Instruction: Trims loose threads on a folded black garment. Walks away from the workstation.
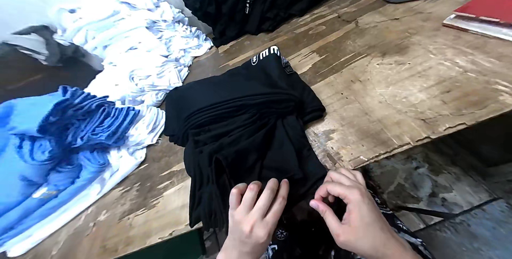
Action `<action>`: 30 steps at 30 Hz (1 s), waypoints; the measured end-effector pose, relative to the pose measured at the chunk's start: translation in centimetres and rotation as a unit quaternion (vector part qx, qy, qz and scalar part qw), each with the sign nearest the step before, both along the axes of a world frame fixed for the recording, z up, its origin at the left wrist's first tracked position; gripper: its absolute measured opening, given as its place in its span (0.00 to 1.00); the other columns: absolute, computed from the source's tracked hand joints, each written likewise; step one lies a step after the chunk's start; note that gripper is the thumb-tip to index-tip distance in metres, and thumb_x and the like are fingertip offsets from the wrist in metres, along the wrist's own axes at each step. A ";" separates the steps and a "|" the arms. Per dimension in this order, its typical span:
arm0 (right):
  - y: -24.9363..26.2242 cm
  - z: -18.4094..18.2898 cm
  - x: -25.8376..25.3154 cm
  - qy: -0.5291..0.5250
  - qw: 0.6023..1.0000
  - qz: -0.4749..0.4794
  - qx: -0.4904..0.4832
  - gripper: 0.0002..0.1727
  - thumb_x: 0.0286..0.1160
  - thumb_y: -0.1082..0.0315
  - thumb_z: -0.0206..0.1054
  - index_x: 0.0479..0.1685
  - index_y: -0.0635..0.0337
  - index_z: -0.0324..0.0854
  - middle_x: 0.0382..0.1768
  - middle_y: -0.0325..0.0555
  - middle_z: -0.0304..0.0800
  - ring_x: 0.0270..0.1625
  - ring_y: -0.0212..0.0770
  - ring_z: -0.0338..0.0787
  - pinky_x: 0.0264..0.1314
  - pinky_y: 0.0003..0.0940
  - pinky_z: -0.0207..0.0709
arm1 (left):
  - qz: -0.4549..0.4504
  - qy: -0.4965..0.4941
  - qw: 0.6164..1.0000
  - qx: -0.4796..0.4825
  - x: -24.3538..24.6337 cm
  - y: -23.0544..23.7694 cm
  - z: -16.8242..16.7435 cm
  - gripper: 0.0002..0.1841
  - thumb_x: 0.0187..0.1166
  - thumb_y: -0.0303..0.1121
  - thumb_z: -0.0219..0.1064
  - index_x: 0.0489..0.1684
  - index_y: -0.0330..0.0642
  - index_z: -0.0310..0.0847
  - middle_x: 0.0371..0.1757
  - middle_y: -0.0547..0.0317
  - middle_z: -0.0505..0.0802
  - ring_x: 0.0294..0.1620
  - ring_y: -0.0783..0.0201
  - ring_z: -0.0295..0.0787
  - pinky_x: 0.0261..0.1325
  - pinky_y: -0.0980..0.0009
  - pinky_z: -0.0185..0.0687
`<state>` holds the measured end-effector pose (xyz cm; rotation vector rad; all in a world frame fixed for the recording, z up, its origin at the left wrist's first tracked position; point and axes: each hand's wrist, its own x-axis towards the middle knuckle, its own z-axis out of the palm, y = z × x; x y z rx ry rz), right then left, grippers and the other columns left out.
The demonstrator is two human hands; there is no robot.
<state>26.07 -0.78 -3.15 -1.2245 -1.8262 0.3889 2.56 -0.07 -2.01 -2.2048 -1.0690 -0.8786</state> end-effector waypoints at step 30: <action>2.5 -3.0 2.4 -0.090 0.972 0.032 0.214 0.13 0.78 0.69 0.65 0.49 0.43 0.93 0.40 0.41 0.93 0.44 0.41 0.89 0.53 0.37 0.84 | 0.088 -0.117 0.986 -0.081 -5.3 2.5 4.9 0.15 0.79 0.28 0.57 0.51 0.42 0.92 0.36 0.46 0.90 0.35 0.50 0.88 0.37 0.51 0.83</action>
